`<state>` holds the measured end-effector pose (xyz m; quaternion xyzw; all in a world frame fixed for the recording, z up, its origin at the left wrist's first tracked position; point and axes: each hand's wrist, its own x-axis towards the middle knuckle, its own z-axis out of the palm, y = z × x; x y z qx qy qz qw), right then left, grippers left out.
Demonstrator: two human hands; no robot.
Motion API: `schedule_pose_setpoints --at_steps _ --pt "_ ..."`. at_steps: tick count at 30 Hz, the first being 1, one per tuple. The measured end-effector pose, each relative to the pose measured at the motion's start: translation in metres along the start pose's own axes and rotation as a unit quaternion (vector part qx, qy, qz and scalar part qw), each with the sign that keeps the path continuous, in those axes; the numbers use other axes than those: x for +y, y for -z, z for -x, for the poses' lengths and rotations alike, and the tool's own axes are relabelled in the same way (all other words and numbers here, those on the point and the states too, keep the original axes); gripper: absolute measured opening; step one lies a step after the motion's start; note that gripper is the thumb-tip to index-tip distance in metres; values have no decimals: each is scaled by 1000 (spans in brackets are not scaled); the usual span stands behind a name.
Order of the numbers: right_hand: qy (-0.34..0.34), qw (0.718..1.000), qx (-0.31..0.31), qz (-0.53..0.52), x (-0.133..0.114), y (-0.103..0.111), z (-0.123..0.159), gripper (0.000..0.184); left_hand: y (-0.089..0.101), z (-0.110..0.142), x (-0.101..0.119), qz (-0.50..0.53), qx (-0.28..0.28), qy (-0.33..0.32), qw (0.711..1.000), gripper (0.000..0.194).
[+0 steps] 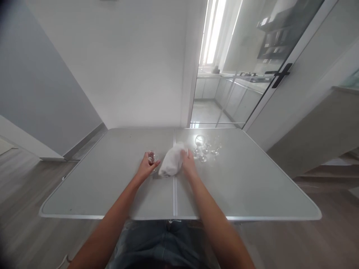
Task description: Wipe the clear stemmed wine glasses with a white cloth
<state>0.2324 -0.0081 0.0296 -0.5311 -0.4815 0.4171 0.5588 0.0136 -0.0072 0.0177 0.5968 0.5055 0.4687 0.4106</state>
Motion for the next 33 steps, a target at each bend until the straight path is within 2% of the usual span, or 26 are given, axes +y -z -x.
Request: schedule_pose_setpoints --at_steps 2,3,5,9,12,16,19,21,25,28,30,31,33 --pt "31 997 70 23 1 -1 0 49 5 2 -3 -74 -47 -52 995 51" --pt "48 995 86 28 1 -3 2 48 6 2 -4 -108 -63 -75 989 49" --pt "85 993 77 40 1 -8 9 42 6 2 -7 -186 -65 -94 976 51" --pt "153 980 -7 128 5 -17 25 29 3 1 -12 -315 -47 -89 944 62" --pt "181 965 -35 186 8 -18 27 23 4 2 -14 -338 -61 -138 929 59" --pt "121 970 -172 120 5 -12 25 24 7 3 -16 -361 -102 -225 899 49" --pt "73 960 -257 78 0 -6 25 29 11 1 -19 -385 -143 -272 870 48" --pt "82 954 -279 78 -1 -2 26 36 14 1 -21 -377 -136 -277 873 51" --pt "196 941 -244 131 2 4 26 41 16 4 -22 -298 -80 -219 926 38" --pt "288 918 -207 176 6 4 25 37 16 8 -22 -219 -127 -156 955 34" --pt "316 910 -199 180 8 2 26 32 16 10 -23 -190 -177 -141 956 38" --pt "310 914 -199 168 9 1 27 30 16 10 -24 -193 -190 -149 951 40" --pt "265 938 -188 119 12 -2 29 29 15 10 -26 -234 -173 -196 937 40"
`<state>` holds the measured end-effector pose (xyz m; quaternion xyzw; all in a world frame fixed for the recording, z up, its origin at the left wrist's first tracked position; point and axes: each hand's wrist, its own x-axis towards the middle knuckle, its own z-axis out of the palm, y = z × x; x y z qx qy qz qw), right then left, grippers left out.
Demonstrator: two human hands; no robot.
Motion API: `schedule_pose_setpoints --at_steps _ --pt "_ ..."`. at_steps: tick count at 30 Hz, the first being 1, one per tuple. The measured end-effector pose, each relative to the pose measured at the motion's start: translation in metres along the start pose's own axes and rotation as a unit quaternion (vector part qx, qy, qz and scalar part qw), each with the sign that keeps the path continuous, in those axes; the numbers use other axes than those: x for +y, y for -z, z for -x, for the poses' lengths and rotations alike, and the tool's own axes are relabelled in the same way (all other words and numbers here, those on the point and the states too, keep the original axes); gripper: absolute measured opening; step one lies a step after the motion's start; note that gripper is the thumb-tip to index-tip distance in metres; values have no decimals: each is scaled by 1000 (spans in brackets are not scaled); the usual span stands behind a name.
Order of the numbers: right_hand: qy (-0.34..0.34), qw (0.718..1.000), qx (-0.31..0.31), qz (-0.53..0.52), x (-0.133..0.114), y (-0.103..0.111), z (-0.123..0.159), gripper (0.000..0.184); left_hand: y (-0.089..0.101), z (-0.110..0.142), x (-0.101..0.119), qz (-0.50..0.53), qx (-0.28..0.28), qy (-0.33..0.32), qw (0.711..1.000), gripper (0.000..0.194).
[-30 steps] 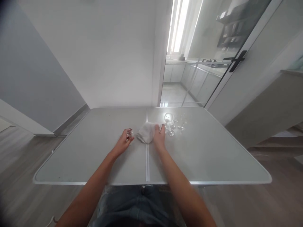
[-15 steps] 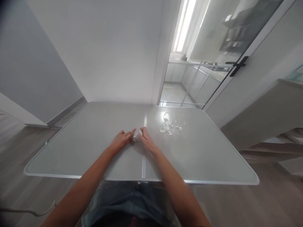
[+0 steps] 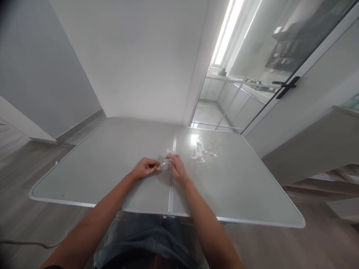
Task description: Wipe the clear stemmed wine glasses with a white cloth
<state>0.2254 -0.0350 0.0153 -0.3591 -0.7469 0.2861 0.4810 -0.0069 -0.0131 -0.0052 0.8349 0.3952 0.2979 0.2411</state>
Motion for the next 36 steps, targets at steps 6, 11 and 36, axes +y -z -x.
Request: schedule_pose_setpoints --at_steps 6,11,36 --pt "-19 1000 -12 8 0 -4 -3 44 -12 -3 -6 -234 184 -86 951 29" --pt "-50 996 -44 67 -4 5 -10 43 -13 -1 -5 -307 194 -119 924 26" --pt "-129 986 30 -98 -2 2 -5 38 -15 0 2 -264 171 -108 943 29"
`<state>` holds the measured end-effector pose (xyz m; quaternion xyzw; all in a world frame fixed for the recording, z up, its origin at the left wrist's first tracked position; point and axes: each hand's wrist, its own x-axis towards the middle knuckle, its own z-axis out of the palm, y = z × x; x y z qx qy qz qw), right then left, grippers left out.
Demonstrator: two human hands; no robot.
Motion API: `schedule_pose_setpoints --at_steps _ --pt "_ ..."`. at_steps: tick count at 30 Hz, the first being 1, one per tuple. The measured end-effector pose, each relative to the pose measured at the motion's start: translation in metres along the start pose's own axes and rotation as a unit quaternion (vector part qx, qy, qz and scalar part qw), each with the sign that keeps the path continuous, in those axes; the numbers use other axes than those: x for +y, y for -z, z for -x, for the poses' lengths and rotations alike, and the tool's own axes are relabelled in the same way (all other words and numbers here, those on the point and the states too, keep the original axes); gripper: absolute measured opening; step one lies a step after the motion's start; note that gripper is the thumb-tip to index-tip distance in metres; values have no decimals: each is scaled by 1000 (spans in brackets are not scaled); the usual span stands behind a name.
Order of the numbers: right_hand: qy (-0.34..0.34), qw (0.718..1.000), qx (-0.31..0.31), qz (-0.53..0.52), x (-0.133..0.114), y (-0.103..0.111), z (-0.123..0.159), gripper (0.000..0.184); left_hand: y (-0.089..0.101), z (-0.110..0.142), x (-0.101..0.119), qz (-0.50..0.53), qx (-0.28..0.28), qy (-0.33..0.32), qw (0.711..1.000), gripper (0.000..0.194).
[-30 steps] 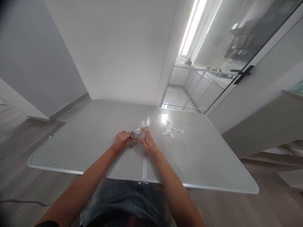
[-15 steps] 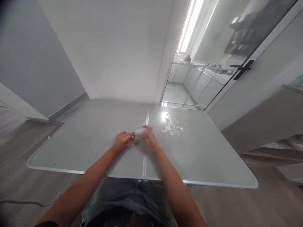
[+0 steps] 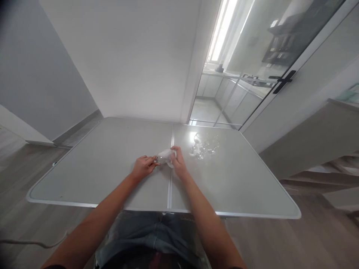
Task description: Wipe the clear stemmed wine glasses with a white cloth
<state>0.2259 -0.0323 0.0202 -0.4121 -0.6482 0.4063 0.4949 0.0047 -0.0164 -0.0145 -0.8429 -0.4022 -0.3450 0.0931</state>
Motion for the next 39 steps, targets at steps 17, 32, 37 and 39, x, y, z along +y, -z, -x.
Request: schedule_pose_setpoints --at_steps 17,32,37,39 --pt "-26 1000 -6 -15 -3 1 1 35 -1 3 -6 6 7 -5 1000 27" --pt "-82 993 -42 -76 -7 6 -5 35 0 0 -5 36 -39 -15 998 27" --pt "-58 995 34 -75 -6 -1 -4 33 -4 -1 1 22 -14 11 1000 25" --pt "-26 999 17 -23 -6 -3 -3 33 -4 -1 2 3 -13 5 1000 26"
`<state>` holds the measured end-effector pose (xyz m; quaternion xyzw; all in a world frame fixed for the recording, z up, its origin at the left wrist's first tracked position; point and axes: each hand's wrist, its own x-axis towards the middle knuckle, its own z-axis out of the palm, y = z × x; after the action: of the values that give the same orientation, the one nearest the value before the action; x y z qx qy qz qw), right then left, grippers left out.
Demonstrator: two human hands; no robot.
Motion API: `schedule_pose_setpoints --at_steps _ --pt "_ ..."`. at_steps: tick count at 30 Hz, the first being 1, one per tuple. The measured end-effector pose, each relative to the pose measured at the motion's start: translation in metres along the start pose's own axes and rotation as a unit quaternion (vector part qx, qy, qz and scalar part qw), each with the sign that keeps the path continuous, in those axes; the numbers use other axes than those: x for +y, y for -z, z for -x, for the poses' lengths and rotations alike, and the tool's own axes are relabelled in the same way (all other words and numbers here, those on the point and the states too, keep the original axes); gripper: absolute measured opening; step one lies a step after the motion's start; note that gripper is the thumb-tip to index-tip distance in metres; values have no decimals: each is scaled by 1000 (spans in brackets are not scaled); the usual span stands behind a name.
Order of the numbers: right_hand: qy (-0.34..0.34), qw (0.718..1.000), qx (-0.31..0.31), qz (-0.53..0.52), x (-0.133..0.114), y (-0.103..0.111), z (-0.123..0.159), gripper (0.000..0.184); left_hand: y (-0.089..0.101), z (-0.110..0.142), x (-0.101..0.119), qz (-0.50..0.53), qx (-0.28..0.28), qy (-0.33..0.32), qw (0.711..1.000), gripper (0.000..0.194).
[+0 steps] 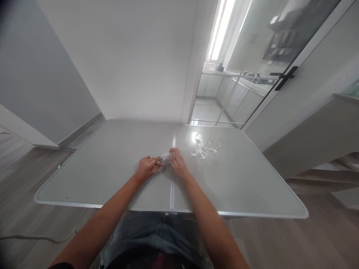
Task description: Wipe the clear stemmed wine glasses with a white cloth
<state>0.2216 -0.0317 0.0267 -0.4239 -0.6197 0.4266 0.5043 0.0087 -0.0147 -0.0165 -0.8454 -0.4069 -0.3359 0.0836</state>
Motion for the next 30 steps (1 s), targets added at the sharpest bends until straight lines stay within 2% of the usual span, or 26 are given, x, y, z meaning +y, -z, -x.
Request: schedule_pose_setpoints --at_steps 3,6,9,13,15,18,22,26,28,30 --pt "-4 998 -55 -7 -3 2 2 35 2 0 -2 -7 0 0 1000 27" --pt "-17 996 -80 -39 -3 8 2 36 4 0 -3 37 -11 13 999 26" --pt "43 996 -68 29 4 14 0 33 3 0 0 95 -16 55 994 29" --pt "128 978 -31 162 14 13 -2 32 2 1 5 133 -5 105 985 35" --pt "122 979 -3 161 14 10 -2 35 1 1 5 125 2 112 986 37" --pt "59 995 25 73 7 5 0 46 -2 1 5 92 11 108 990 36" --pt "20 1000 -8 -11 1 7 1 48 -2 0 7 79 -3 89 993 30" --pt "68 995 -37 60 8 10 0 35 0 -1 12 96 -26 77 992 29" --pt "86 991 -12 103 11 8 -1 32 1 0 13 95 -21 83 992 31" --pt "74 993 19 89 11 4 0 31 -1 1 11 83 -4 93 992 32"
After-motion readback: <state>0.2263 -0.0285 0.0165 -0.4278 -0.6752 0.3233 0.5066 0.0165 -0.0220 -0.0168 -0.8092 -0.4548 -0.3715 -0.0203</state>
